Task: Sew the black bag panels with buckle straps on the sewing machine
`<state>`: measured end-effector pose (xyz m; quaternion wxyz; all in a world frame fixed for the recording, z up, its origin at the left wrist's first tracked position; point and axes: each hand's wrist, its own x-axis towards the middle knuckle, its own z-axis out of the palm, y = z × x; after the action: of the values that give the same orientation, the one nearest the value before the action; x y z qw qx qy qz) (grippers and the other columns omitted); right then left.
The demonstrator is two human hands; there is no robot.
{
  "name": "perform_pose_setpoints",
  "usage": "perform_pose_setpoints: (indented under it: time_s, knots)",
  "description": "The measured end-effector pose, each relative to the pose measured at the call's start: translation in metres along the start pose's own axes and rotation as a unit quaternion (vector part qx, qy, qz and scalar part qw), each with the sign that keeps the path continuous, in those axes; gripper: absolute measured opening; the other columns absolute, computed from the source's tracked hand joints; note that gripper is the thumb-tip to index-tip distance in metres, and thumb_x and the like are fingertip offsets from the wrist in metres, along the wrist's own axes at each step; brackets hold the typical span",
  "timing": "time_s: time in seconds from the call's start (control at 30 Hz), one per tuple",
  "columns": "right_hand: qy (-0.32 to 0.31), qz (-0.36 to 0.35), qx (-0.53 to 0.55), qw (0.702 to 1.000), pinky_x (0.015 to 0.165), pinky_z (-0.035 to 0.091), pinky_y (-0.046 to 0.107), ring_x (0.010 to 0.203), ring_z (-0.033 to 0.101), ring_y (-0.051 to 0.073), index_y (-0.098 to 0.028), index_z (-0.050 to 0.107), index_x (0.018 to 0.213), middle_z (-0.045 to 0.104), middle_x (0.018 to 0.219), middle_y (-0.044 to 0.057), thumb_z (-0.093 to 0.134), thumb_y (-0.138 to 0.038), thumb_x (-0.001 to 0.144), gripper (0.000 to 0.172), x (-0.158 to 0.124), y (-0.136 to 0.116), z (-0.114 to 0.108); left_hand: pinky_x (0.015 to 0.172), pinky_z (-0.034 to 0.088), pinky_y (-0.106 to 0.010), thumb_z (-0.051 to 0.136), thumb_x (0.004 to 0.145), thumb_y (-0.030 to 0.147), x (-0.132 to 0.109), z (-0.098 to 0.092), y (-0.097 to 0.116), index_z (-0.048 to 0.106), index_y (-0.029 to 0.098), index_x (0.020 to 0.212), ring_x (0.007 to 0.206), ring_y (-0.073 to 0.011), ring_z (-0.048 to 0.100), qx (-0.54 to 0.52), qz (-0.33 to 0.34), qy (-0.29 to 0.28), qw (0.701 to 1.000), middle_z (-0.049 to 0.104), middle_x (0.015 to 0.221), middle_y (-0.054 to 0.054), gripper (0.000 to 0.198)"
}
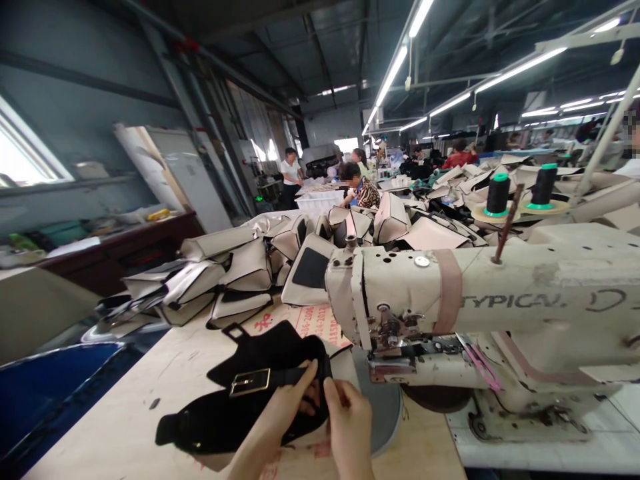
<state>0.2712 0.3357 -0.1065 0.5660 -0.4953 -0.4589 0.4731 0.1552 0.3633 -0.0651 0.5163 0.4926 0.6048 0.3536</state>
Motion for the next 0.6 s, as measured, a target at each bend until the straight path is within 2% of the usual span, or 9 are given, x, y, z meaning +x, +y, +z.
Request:
perform_pose_setpoints:
  time_s: [0.1, 0.17, 0.23, 0.33, 0.43, 0.5, 0.6]
  knots:
    - [-0.006, -0.039, -0.03, 0.999, 0.063, 0.043, 0.02, 0.069, 0.058, 0.016, -0.02, 0.066, 0.083, 0.064, 0.075, 0.002, 0.056, -0.049, 0.078, 0.032, 0.006, -0.008, -0.016, 0.061, 0.047, -0.027, 0.038, 0.075, 0.066, -0.003, -0.004, 0.012, 0.059, 0.015, 0.077, 0.065, -0.0197, 0.061, 0.041, -0.042, 0.054, 0.997, 0.063, 0.065, -0.004, 0.055]
    - [0.045, -0.084, -0.091, 0.991, 0.066, 0.042, 0.021, 0.07, 0.058, 0.016, -0.02, 0.066, 0.085, 0.064, 0.08, 0.002, 0.055, -0.048, 0.08, 0.031, 0.009, -0.008, -0.037, 0.062, 0.046, -0.027, 0.035, 0.076, 0.066, -0.01, -0.002, 0.017, 0.061, 0.016, 0.073, 0.07, -0.0227, 0.063, 0.12, -0.028, 0.087, 0.989, 0.065, 0.066, -0.006, 0.057]
    - [0.106, -0.129, -0.158, 0.973, 0.068, 0.041, 0.023, 0.071, 0.057, 0.016, -0.02, 0.064, 0.087, 0.063, 0.082, 0.003, 0.052, -0.048, 0.081, 0.031, 0.013, -0.005, -0.057, 0.064, 0.045, -0.027, 0.034, 0.08, 0.062, -0.023, 0.002, 0.017, 0.062, 0.019, 0.069, 0.075, -0.0239, 0.064, 0.223, 0.018, 0.107, 0.969, 0.065, 0.066, -0.006, 0.053]
    - [0.155, -0.165, -0.248, 0.942, 0.066, 0.039, 0.025, 0.066, 0.055, 0.016, -0.02, 0.062, 0.09, 0.06, 0.076, 0.002, 0.051, -0.052, 0.081, 0.034, 0.024, -0.005, -0.071, 0.067, 0.046, -0.028, 0.035, 0.085, 0.052, -0.045, 0.009, 0.004, 0.063, 0.021, 0.075, 0.079, -0.0224, 0.063, 0.34, 0.115, 0.158, 0.92, 0.066, 0.074, -0.005, 0.043]
    - [0.183, -0.171, -0.301, 0.92, 0.061, 0.035, 0.027, 0.061, 0.052, 0.018, -0.019, 0.06, 0.077, 0.058, 0.07, 0.002, 0.052, -0.057, 0.078, 0.039, 0.038, -0.006, -0.065, 0.076, 0.047, -0.03, 0.044, 0.085, 0.039, -0.06, 0.019, -0.013, 0.061, 0.02, 0.092, 0.088, -0.0208, 0.06, 0.373, 0.296, 0.236, 0.847, 0.065, 0.092, -0.007, 0.027]
    - [0.195, -0.164, -0.301, 0.919, 0.061, 0.034, 0.029, 0.063, 0.052, 0.021, -0.017, 0.058, 0.071, 0.057, 0.07, 0.006, 0.051, -0.058, 0.078, 0.042, 0.046, -0.006, -0.06, 0.082, 0.046, -0.031, 0.047, 0.084, 0.029, -0.064, 0.025, -0.022, 0.059, 0.019, 0.097, 0.093, -0.02, 0.058, 0.386, 0.392, 0.268, 0.791, 0.063, 0.097, -0.008, 0.02]
    - [0.173, -0.167, -0.283, 0.928, 0.069, 0.035, 0.032, 0.074, 0.053, 0.025, -0.016, 0.061, 0.074, 0.059, 0.075, 0.01, 0.047, -0.054, 0.081, 0.041, 0.049, -0.006, -0.063, 0.082, 0.045, -0.03, 0.048, 0.083, 0.019, -0.064, 0.028, -0.032, 0.057, 0.018, 0.099, 0.093, -0.0191, 0.058, 0.424, 0.453, 0.273, 0.735, 0.064, 0.096, -0.007, 0.018]
